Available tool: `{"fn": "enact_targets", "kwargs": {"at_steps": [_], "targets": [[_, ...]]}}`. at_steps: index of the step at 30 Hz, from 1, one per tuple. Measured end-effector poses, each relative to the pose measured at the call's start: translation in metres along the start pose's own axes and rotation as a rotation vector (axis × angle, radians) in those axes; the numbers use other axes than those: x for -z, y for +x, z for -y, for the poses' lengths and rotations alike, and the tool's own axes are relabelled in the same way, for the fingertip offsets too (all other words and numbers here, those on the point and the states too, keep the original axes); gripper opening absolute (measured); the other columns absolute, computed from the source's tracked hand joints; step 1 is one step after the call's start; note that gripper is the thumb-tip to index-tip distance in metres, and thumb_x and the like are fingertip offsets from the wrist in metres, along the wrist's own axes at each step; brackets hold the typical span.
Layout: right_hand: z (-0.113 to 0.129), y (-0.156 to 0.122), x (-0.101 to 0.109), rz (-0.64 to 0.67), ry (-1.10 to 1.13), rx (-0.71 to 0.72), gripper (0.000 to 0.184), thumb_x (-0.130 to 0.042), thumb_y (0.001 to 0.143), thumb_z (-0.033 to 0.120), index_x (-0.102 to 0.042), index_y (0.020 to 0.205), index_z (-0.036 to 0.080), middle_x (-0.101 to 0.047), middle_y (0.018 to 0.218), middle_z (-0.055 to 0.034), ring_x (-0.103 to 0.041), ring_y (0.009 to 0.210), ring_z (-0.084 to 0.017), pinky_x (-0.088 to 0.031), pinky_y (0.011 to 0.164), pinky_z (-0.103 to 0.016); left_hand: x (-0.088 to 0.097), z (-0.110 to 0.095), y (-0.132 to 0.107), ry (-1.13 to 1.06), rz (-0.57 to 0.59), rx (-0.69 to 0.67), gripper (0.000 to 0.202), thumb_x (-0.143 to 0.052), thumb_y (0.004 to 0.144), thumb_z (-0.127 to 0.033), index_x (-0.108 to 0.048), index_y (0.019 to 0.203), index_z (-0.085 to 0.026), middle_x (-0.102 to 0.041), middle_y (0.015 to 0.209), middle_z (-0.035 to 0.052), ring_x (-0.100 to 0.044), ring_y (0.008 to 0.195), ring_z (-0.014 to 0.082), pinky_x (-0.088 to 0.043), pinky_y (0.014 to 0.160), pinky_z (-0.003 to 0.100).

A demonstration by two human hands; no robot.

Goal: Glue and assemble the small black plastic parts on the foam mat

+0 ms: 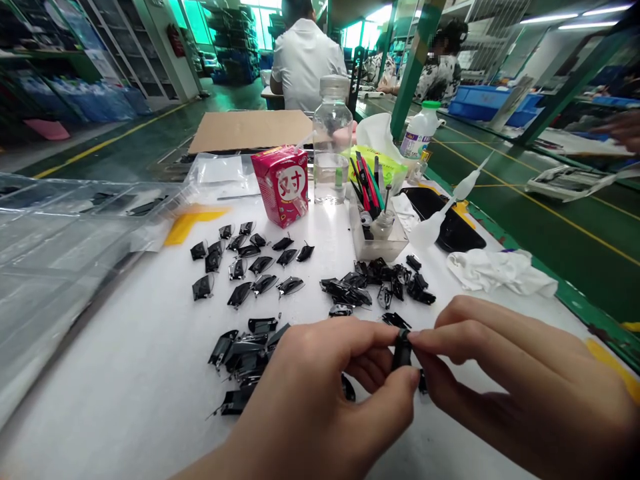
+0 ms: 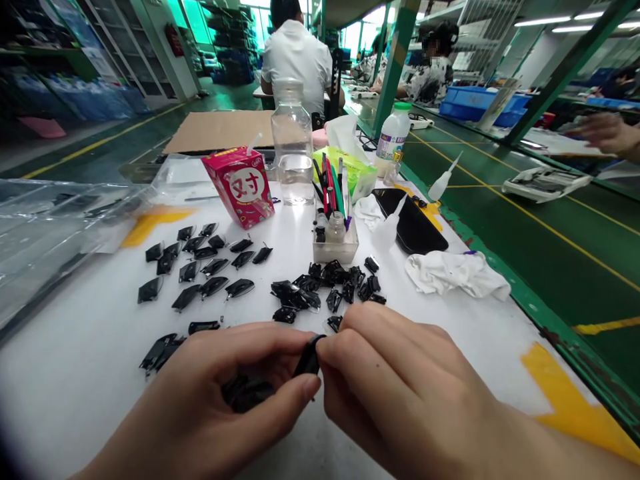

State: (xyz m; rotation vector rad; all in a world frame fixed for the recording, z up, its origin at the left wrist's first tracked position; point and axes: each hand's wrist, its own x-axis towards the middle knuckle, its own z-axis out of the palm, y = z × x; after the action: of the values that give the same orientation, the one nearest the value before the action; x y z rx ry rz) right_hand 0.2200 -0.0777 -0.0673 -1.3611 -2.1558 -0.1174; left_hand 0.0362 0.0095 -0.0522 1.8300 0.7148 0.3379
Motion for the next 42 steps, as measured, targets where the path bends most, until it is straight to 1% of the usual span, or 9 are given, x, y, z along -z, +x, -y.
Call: {"fn": "enact_targets", "kwargs": {"at_steps": [9,12,15,19,24,27,31,35,42], "targets": [[-0.001,0.001,-0.004,-0.013,0.023,-0.034,0.013,-0.050,0.097,0.009,-0.060,0.104,0.015,-0.058,0.075,-0.0003,-0.053,0.064,-0.011,-0.040,0.059,-0.023,-0.003,0.009,-0.003,0.278,-0.119,-0.225,0.011,-0.063,0.086,-0.014,-0.072,0.084,-0.020,-0.071,0.068,-0.0018,-0.063,0.055,0.0112,-0.049,0.062,0.021],[-0.003,-0.004,-0.003,-0.008,-0.045,-0.012,0.019,-0.052,0.100,0.015,-0.060,0.117,0.015,-0.060,0.088,-0.0010,-0.055,0.074,-0.010,-0.041,0.068,-0.021,-0.006,0.014,-0.006,0.293,-0.187,-0.316,0.012,-0.062,0.083,-0.010,-0.067,0.077,-0.019,-0.067,0.065,-0.0029,-0.060,0.054,0.0098,-0.045,0.054,0.019],[-0.003,-0.008,-0.001,0.007,-0.088,0.014,0.017,-0.054,0.101,0.017,-0.061,0.117,0.017,-0.058,0.090,-0.0006,-0.054,0.078,-0.010,-0.041,0.071,-0.020,-0.009,0.014,-0.007,0.241,-0.245,-0.335,0.013,-0.063,0.080,-0.007,-0.065,0.072,-0.018,-0.066,0.064,-0.0036,-0.060,0.054,0.0086,-0.044,0.053,0.019],[-0.003,-0.009,0.002,0.011,-0.094,0.019,0.015,-0.053,0.102,0.017,-0.059,0.116,0.016,-0.056,0.084,0.0003,-0.051,0.071,-0.009,-0.040,0.067,-0.019,-0.006,0.004,-0.003,0.032,-0.133,-0.172,0.011,-0.065,0.079,-0.010,-0.071,0.079,-0.019,-0.070,0.067,-0.0036,-0.064,0.061,0.0104,-0.047,0.059,0.019],[-0.004,-0.008,0.002,0.020,-0.075,0.013,0.021,-0.050,0.101,0.013,-0.053,0.122,0.017,-0.054,0.082,0.0006,-0.050,0.067,-0.010,-0.039,0.062,-0.021,-0.002,-0.003,0.006,-0.490,0.051,0.233,0.011,-0.068,0.080,-0.017,-0.072,0.091,-0.020,-0.072,0.078,-0.0033,-0.065,0.075,0.0126,-0.050,0.067,0.020],[-0.005,-0.005,0.002,0.021,-0.059,-0.015,0.023,-0.049,0.100,0.012,-0.052,0.121,0.020,-0.053,0.078,0.0014,-0.049,0.063,-0.010,-0.039,0.058,-0.022,-0.002,0.001,0.006,-0.651,0.096,0.393,0.031,-0.079,0.072,-0.021,-0.069,0.101,-0.018,-0.071,0.076,-0.0035,-0.064,0.073,0.0126,-0.050,0.070,0.022],[-0.007,-0.003,0.006,-0.005,-0.088,-0.082,0.020,-0.048,0.100,0.014,-0.054,0.116,0.024,-0.058,0.077,0.0013,-0.053,0.061,-0.010,-0.040,0.057,-0.022,-0.002,0.005,0.004,-0.696,0.119,0.429,0.029,-0.074,0.081,-0.027,-0.064,0.106,-0.017,-0.076,0.083,0.0011,-0.068,0.077,0.0147,-0.053,0.074,0.027],[-0.011,-0.002,0.011,-0.062,-0.132,-0.147,0.014,-0.050,0.101,0.021,-0.059,0.111,0.026,-0.062,0.078,0.0012,-0.059,0.066,-0.011,-0.045,0.063,-0.024,-0.001,0.004,0.005,-0.698,0.111,0.400,0.015,-0.068,0.087,-0.028,-0.065,0.097,-0.016,-0.078,0.083,0.0031,-0.070,0.075,0.0139,-0.054,0.073,0.026],[-0.014,-0.001,0.012,-0.027,-0.128,-0.234,0.012,-0.048,0.101,0.025,-0.059,0.106,0.028,-0.062,0.076,0.0000,-0.057,0.065,-0.015,-0.045,0.063,-0.030,0.001,0.000,0.009,-0.684,0.093,0.430,0.007,-0.064,0.088,-0.024,-0.064,0.085,-0.017,-0.078,0.077,0.0009,-0.068,0.071,0.0119,-0.053,0.067,0.022]]}}
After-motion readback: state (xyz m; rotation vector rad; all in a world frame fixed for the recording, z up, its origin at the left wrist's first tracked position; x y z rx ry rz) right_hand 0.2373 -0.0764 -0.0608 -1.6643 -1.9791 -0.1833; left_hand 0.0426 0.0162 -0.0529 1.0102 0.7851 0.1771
